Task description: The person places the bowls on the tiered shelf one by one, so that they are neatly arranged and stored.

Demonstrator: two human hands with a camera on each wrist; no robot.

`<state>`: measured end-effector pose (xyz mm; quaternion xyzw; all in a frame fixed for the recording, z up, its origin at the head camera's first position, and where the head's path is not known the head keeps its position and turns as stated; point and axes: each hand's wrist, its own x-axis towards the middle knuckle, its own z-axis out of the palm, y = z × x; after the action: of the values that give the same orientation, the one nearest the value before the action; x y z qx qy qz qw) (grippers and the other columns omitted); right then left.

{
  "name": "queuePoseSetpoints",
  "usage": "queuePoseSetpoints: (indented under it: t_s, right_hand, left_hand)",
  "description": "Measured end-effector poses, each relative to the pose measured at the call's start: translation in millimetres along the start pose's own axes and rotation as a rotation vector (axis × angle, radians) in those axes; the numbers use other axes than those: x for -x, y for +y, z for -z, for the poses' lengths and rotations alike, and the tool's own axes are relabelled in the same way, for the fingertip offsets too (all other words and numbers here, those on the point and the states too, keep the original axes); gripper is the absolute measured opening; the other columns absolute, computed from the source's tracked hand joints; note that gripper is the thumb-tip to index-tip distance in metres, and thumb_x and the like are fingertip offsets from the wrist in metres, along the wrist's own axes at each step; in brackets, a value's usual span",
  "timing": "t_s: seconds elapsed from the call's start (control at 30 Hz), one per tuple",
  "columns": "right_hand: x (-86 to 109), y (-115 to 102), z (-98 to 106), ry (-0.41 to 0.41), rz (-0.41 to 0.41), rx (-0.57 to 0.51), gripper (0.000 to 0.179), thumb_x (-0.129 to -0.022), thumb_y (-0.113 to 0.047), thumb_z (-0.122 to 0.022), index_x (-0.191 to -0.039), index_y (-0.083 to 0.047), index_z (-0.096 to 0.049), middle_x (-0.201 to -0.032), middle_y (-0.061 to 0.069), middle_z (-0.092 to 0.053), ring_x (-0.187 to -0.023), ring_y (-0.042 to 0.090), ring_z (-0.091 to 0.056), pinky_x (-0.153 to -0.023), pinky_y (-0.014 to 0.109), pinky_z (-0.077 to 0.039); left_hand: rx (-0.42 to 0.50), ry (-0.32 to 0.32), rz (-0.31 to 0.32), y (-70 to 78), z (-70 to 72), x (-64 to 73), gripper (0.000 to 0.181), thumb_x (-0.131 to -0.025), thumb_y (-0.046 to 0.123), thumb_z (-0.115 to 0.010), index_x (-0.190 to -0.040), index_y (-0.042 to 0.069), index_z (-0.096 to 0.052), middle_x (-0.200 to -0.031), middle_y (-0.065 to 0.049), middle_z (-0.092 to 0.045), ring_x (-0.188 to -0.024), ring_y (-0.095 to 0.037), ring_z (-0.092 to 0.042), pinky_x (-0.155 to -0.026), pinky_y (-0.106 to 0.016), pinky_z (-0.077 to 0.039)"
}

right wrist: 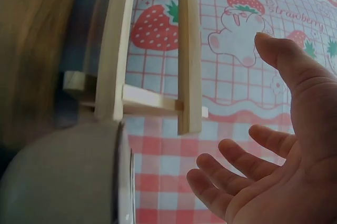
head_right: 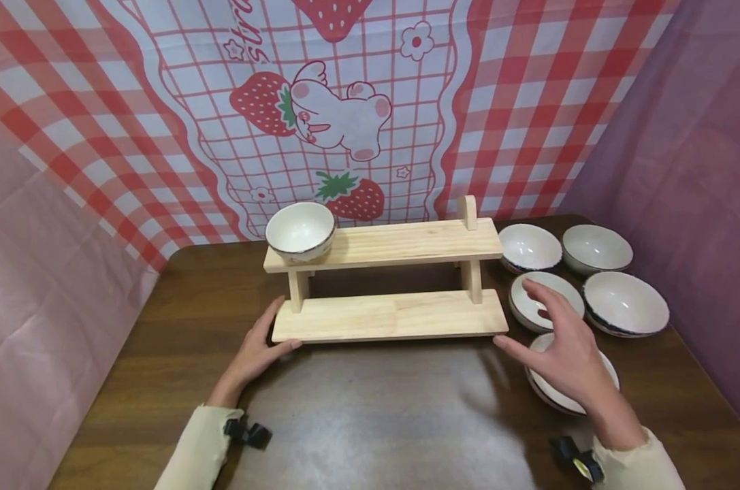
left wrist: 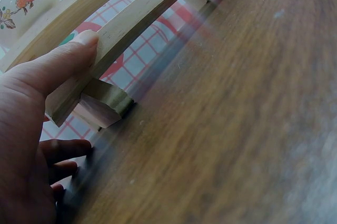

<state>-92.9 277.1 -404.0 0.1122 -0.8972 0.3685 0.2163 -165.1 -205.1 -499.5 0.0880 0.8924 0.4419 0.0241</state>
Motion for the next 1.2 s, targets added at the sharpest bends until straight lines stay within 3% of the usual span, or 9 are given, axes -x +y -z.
queuePoseSetpoints:
  t_s: [0.03, 0.07, 0.17, 0.3, 0.77, 0.87, 0.97, 1.1, 1.2]
  right_hand:
    - [2.0, 2.0, 0.9, 0.005, -0.001, 0.006, 0.094, -0.059, -0.008, -0.094, -0.143, -0.008, -0.052, -0.139, -0.004, -0.060, -0.117, -0.027, -0.037, -0.089, -0.006, -0.030]
    - [4.0, 3.6, 2.2, 0.003, -0.010, 0.012, 0.094, -0.059, -0.008, -0.095, -0.144, -0.008, -0.052, -0.139, -0.005, -0.059, -0.117, -0.028, -0.037, -0.089, -0.007, -0.030]
    - [11.3, 7.9, 7.0, 0.006, -0.047, 0.034, 0.093, -0.061, -0.009, -0.094, -0.144, -0.009, -0.052, -0.135, -0.038, -0.046, -0.115, -0.030, -0.036, -0.088, -0.007, -0.029]
    - [22.2, 15.3, 15.3, 0.007, -0.111, 0.071, 0.091, -0.064, -0.014, -0.094, -0.145, -0.011, -0.052, -0.126, -0.051, -0.037, -0.108, -0.031, -0.036, -0.086, -0.007, -0.026]
    - [56.4, 43.0, 30.7, 0.048, -0.194, 0.144, 0.089, -0.066, -0.019, -0.092, -0.144, -0.007, -0.051, -0.123, -0.053, -0.032, -0.107, -0.032, -0.029, -0.083, -0.005, -0.018]
    - [65.4, 47.5, 31.6, 0.046, -0.201, 0.165, 0.090, -0.068, -0.020, -0.091, -0.145, -0.005, -0.049, -0.139, -0.041, -0.037, -0.114, -0.033, -0.026, -0.090, -0.007, -0.016]
    - [74.3, 52.3, 31.3, 0.044, -0.201, 0.180, 0.090, -0.069, -0.019, -0.090, -0.146, -0.003, -0.047, -0.155, -0.005, -0.045, -0.122, -0.031, -0.022, -0.097, -0.006, -0.011]
    - [83.9, 58.5, 29.9, 0.047, -0.195, 0.176, 0.088, -0.069, -0.017, -0.090, -0.144, 0.002, -0.047, -0.142, 0.033, -0.049, -0.128, -0.027, -0.018, -0.101, -0.003, -0.007]
    - [89.9, 62.8, 28.7, 0.036, -0.206, 0.176, 0.088, -0.070, -0.017, -0.089, -0.144, 0.004, -0.046, -0.140, 0.036, -0.047, -0.132, -0.025, -0.016, -0.104, -0.001, -0.005]
  left_hand:
    - [-0.001, -0.001, -0.003, 0.3, 0.3, 0.1, 0.098, -0.082, 0.037, -0.081, -0.160, 0.014, -0.025, -0.165, -0.015, -0.029, -0.150, -0.042, -0.028, -0.119, -0.065, -0.024]
    - [-0.002, -0.002, -0.004, 0.6, 0.4, 0.2, 0.098, -0.082, 0.037, -0.081, -0.160, 0.014, -0.025, -0.165, -0.015, -0.029, -0.150, -0.042, -0.029, -0.119, -0.065, -0.024]
    - [-0.004, -0.004, -0.005, 1.1, 0.8, 0.2, 0.098, -0.083, 0.037, -0.080, -0.160, 0.014, -0.025, -0.165, -0.015, -0.029, -0.150, -0.043, -0.029, -0.119, -0.065, -0.025]
    - [-0.005, -0.008, -0.001, 1.9, 0.7, -0.4, 0.098, -0.083, 0.038, -0.080, -0.160, 0.014, -0.025, -0.165, -0.015, -0.029, -0.150, -0.043, -0.029, -0.119, -0.065, -0.024]
    - [0.005, -0.009, 0.007, 0.6, 0.4, -0.9, 0.098, -0.083, 0.037, -0.081, -0.160, 0.015, -0.025, -0.165, -0.015, -0.030, -0.150, -0.042, -0.030, -0.119, -0.065, -0.024]
    - [0.003, -0.007, 0.008, 0.2, 0.1, -1.0, 0.098, -0.083, 0.037, -0.081, -0.160, 0.015, -0.025, -0.164, -0.015, -0.030, -0.149, -0.042, -0.030, -0.120, -0.064, -0.024]
    - [0.003, -0.006, 0.012, 0.7, 0.1, -0.6, 0.098, -0.083, 0.037, -0.081, -0.160, 0.015, -0.025, -0.165, -0.014, -0.030, -0.149, -0.042, -0.030, -0.119, -0.064, -0.025]
    - [-0.001, -0.004, 0.010, 2.2, 0.4, 0.0, 0.098, -0.083, 0.037, -0.081, -0.160, 0.014, -0.025, -0.165, -0.015, -0.030, -0.149, -0.042, -0.030, -0.119, -0.065, -0.025]
    - [-0.003, -0.004, 0.005, 2.6, 0.4, -0.1, 0.098, -0.083, 0.037, -0.081, -0.160, 0.014, -0.025, -0.164, -0.015, -0.031, -0.149, -0.042, -0.031, -0.119, -0.064, -0.026]
